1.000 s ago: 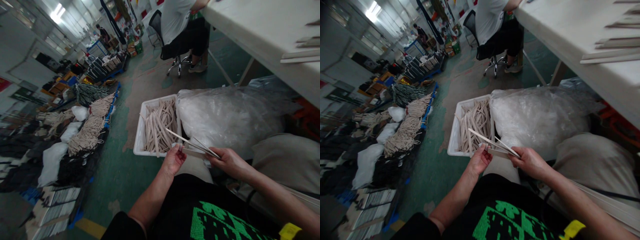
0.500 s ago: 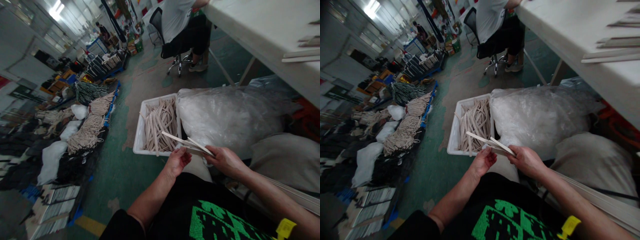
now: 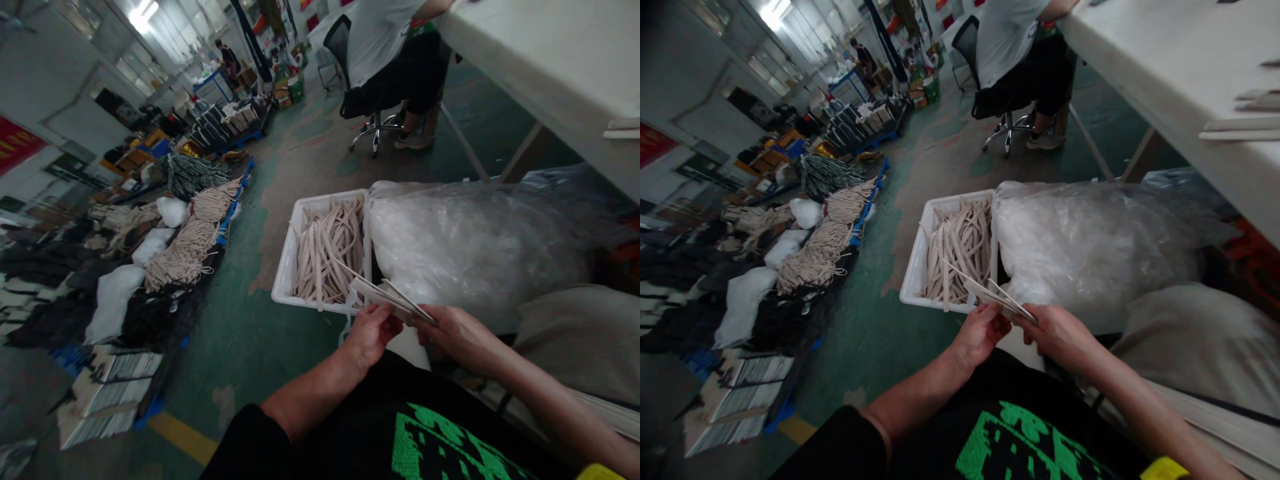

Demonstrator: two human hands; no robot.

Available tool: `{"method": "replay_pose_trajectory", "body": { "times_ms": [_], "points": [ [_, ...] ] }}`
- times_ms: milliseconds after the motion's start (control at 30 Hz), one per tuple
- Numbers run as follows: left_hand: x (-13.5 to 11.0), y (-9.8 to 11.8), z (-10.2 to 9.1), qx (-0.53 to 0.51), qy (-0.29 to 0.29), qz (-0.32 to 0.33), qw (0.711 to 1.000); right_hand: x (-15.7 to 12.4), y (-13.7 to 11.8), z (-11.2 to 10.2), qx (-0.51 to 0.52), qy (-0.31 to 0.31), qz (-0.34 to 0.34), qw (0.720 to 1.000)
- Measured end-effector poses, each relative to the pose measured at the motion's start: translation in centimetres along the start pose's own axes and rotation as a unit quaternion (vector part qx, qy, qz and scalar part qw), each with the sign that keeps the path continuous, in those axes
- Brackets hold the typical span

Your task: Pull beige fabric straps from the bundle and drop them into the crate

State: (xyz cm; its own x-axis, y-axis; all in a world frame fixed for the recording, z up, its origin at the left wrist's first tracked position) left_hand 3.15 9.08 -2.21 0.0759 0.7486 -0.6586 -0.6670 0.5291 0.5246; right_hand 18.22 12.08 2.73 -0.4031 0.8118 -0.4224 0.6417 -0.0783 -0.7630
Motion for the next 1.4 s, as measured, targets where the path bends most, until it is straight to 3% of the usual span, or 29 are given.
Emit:
{"method": "replay_pose_trajectory", "body": {
  "times_ms": [167,300,367,467,533,667,833,1000,1167,1333,1400],
  "points": [
    [-0.2,1.3,-0.8,-0.024,0.037,0.029,0.999,-0.7,0.9,-1.1,-0.016,-0.004,0.006,1.000],
    [-0.5,0.5,0.6,-0.017,-0.005,0.016,1.000,-0.3,-0.8,-1.6,-0.066,0.032,-0.003,0.997],
    [-0.6,0.7,1.1,-0.023,-0.014,0.031,0.999,-0.3,-1.4,-1.2,-0.060,0.017,-0.005,0.998],
    [-0.6,1.9,0.5,-0.031,0.017,0.063,0.997,-0.5,-0.8,-1.1,-0.048,-0.013,0.017,0.999],
    [-0.7,2.3,0.5,-0.023,0.019,0.066,0.997,-0.6,-0.5,-1.5,-0.060,-0.003,0.026,0.998],
    [-1.1,1.3,2.0,-0.008,-0.033,0.047,0.998,-0.2,-1.3,-1.7,-0.076,0.030,-0.004,0.997],
    [-0.9,2.1,1.2,-0.019,0.006,0.083,0.996,-0.2,0.0,-1.2,-0.052,-0.010,0.012,0.999],
    [-1.1,1.4,2.3,-0.007,-0.036,0.056,0.998,0.4,-0.2,-1.6,-0.083,0.038,-0.008,0.996],
    [-1.2,2.2,1.7,-0.009,-0.003,0.096,0.995,0.3,0.0,-1.5,-0.077,0.012,-0.003,0.997],
    [-1.2,1.4,2.6,0.006,-0.045,0.067,0.997,0.1,-0.6,-1.8,-0.064,0.036,-0.018,0.997],
    [-1.2,1.9,2.3,0.001,-0.032,0.082,0.996,0.1,-0.4,-1.7,-0.052,0.029,-0.017,0.998]
  ]
}}
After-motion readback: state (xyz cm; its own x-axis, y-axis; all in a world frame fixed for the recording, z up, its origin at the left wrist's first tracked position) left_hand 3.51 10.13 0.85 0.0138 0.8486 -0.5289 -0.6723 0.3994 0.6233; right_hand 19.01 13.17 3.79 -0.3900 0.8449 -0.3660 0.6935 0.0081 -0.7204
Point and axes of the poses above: each hand's wrist, its own x-axis towards the middle knuckle, its own z-axis out of the palm, y = z × x, the point moved 9 cm from there along x, towards the middle knuckle
